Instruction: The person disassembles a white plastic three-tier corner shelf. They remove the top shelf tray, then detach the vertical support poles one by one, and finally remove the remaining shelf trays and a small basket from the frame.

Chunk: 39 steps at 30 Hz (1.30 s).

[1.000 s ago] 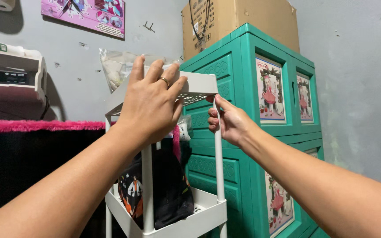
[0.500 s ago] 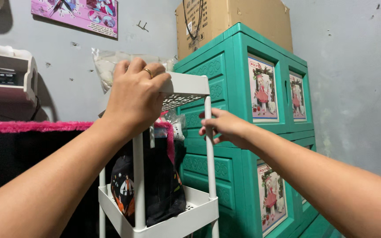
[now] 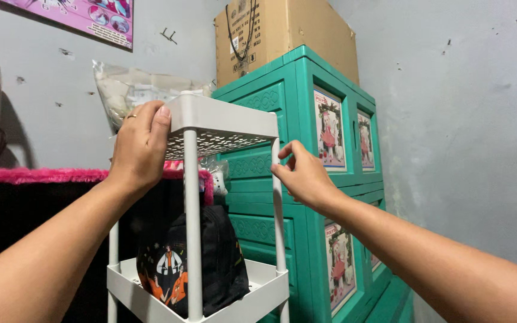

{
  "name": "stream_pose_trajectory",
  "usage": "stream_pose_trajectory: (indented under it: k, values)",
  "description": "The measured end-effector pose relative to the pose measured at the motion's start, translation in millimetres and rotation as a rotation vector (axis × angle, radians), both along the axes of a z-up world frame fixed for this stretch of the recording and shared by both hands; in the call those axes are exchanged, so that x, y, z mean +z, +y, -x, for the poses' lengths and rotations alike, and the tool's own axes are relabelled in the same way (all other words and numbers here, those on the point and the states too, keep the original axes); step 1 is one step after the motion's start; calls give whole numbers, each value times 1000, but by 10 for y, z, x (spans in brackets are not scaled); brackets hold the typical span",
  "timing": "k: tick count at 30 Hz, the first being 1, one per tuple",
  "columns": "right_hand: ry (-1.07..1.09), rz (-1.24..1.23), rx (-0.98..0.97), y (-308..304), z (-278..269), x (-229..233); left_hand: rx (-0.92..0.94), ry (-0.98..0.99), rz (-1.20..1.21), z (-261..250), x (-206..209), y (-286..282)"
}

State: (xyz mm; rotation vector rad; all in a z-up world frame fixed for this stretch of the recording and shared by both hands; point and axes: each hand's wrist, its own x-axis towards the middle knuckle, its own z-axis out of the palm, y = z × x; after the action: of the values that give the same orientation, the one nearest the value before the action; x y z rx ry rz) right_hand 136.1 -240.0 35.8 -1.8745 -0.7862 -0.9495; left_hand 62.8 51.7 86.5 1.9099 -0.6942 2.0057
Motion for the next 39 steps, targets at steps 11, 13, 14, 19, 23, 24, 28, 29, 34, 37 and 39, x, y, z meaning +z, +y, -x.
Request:
stream_pose_trajectory:
  k: [11,13,14,19,23,24,28,29,34,37,39]
  values:
    - [424,330,346,599,1040,-101,37,24,21,-433,-89,527]
    - [397,332,254,670,1166,-118,60,76,60,-463,-63,593]
    - [374,346,212,694,1218,-136,70,106,80,-479,-48,623]
    - [248,389,124,845,1395,-246,147,161,91,-559,22,725]
    - [344,350,121,927,1447,-211,228,128,51,-566,50,814]
    - [355,350,112,930,1445,-193,253,126,39,-561,62,844]
    - [444,314,132,877,1411,-170,231,68,-16,-509,79,899]
    - [456,300,130,849,1395,-169,230,46,-30,-499,80,894]
    - [463,219,141,655,1170,-180,213,4,-84,-498,93,742]
    - [475,193,65,442,998,-188,208,-45,-128,-488,85,554]
    - [498,162,1,272,884,-201,206,-110,-156,-461,93,395]
